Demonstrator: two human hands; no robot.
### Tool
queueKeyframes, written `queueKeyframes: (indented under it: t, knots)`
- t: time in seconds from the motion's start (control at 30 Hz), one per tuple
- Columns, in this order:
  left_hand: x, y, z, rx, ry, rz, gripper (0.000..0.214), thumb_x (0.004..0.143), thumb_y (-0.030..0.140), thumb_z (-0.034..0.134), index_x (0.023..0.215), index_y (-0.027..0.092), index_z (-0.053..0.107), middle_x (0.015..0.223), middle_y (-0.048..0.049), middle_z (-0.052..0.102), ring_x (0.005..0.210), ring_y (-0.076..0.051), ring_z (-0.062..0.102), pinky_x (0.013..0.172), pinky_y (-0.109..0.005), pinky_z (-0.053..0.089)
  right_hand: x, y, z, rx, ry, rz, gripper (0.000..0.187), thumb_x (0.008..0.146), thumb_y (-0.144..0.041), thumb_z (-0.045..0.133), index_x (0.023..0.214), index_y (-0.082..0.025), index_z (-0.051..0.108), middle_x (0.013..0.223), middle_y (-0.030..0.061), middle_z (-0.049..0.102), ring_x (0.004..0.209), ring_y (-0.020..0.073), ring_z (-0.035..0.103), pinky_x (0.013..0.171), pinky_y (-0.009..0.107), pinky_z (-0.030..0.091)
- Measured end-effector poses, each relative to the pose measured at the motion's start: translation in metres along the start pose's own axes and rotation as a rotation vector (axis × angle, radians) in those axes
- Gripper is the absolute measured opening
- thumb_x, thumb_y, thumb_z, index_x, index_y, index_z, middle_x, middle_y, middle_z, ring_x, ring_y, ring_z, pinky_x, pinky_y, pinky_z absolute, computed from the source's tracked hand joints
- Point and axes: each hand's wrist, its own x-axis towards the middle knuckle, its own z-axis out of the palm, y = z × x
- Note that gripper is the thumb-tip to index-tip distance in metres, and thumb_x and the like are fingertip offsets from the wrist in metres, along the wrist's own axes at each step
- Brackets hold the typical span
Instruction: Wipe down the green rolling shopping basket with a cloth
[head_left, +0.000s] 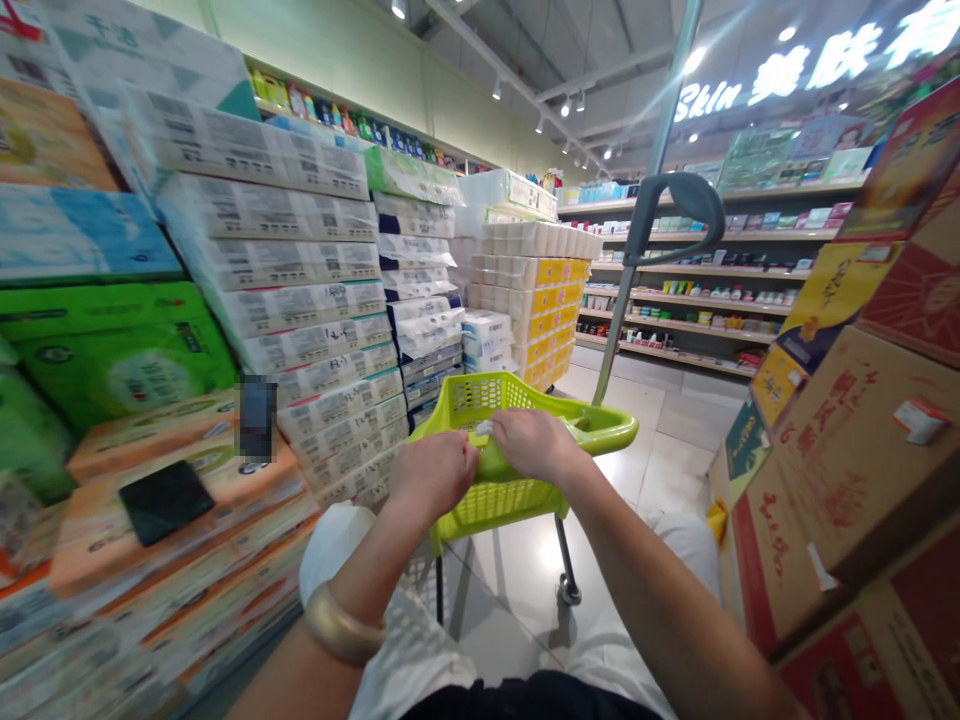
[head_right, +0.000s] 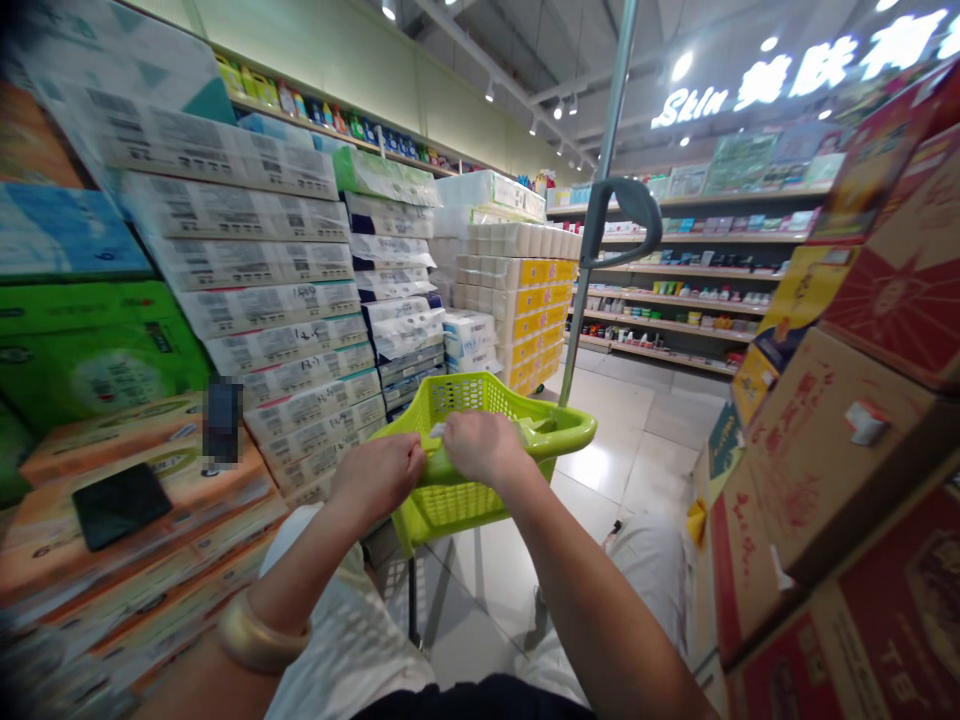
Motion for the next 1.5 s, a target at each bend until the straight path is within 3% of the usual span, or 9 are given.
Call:
queueKeyframes:
  t: [0.13,0.4,0.6,0.67,0.83,0.97,1.23,1.37,1.5]
  knots:
    - [0.000,0.002,0.001,0.001,0.003,-0.017,0.044,0.090,0.031,0.025,0.093,0.021,0.067,0.095,-0.0107,0.071,0.089,-0.026,0.067,0.076,-0.037,0.049,0.000,-0.010,0.002,0.006,0.012,-0.045,0.034,0.094,-0.031,0.034,0.091,-0.022,0.066,0.097,0.0067,0.070,0.088,0.0189,0.065,0.076,0.028,0.045]
    - [-0.001,0.007,-0.001,-0.003,0.011,-0.026,0.042,0.089,0.030,0.028,0.090,0.019,0.068,0.094,-0.0123,0.071,0.088,-0.027,0.067,0.075,-0.037,0.050,-0.013,0.035,-0.006,0.016,-0.018,0.261,0.038,0.096,-0.029,0.029,0.095,-0.017,0.066,0.104,0.0113,0.068,0.097,0.0217,0.063,0.078,0.030,0.044]
    - [-0.001,0.011,0.003,0.004,0.046,-0.011,0.042,0.091,0.033,0.027,0.089,0.021,0.067,0.092,-0.0095,0.072,0.086,-0.025,0.068,0.073,-0.035,0.049,-0.007,-0.006,0.001,-0.020,0.039,0.016,0.034,0.094,-0.029,0.034,0.090,-0.019,0.066,0.095,0.0081,0.069,0.089,0.0209,0.064,0.079,0.031,0.043]
    - [-0.001,0.011,0.003,0.010,0.052,-0.011,0.043,0.091,0.034,0.026,0.088,0.022,0.067,0.092,-0.0091,0.072,0.086,-0.025,0.068,0.072,-0.035,0.049,-0.009,-0.009,0.001,0.011,0.045,0.012,0.033,0.094,-0.030,0.033,0.091,-0.022,0.065,0.096,0.0059,0.069,0.091,0.0190,0.063,0.080,0.029,0.042]
    - [-0.003,0.013,0.001,0.006,0.024,-0.022,0.041,0.090,0.031,0.027,0.090,0.020,0.067,0.092,-0.0108,0.072,0.086,-0.026,0.068,0.073,-0.036,0.050,-0.023,0.033,0.000,0.070,0.075,0.223,0.035,0.096,-0.030,0.032,0.099,-0.022,0.065,0.103,0.0059,0.067,0.097,0.0185,0.060,0.081,0.028,0.040]
    - [-0.003,0.014,0.000,-0.013,0.023,-0.012,0.041,0.090,0.030,0.027,0.089,0.020,0.067,0.093,-0.0110,0.072,0.086,-0.027,0.067,0.073,-0.037,0.051,-0.039,0.048,0.012,0.114,0.242,0.294,0.034,0.096,-0.029,0.033,0.113,-0.022,0.062,0.112,0.0071,0.064,0.101,0.0206,0.058,0.087,0.031,0.039]
    - [-0.003,0.012,0.002,0.036,0.069,0.065,0.040,0.090,0.029,0.027,0.085,0.020,0.066,0.088,-0.0097,0.072,0.083,-0.026,0.068,0.068,-0.035,0.050,-0.062,-0.011,0.073,0.181,0.728,-0.049,0.033,0.092,-0.021,0.041,0.120,-0.025,0.058,0.123,0.0048,0.058,0.124,0.0209,0.043,0.109,0.039,0.024]
    - [-0.003,0.011,0.002,0.029,0.056,0.097,0.041,0.090,0.029,0.027,0.085,0.020,0.066,0.089,-0.0099,0.072,0.083,-0.026,0.068,0.070,-0.036,0.050,-0.065,0.017,0.087,0.167,0.867,-0.005,0.035,0.092,-0.021,0.037,0.119,-0.024,0.059,0.122,0.0062,0.059,0.123,0.0222,0.045,0.107,0.042,0.027]
    - [-0.003,0.012,0.001,0.024,0.051,0.087,0.039,0.089,0.028,0.029,0.085,0.019,0.067,0.089,-0.0100,0.072,0.082,-0.025,0.068,0.070,-0.035,0.050,-0.065,0.050,0.084,0.243,0.994,0.138,0.036,0.092,-0.023,0.033,0.113,-0.020,0.062,0.118,0.0093,0.060,0.119,0.0238,0.048,0.105,0.045,0.030]
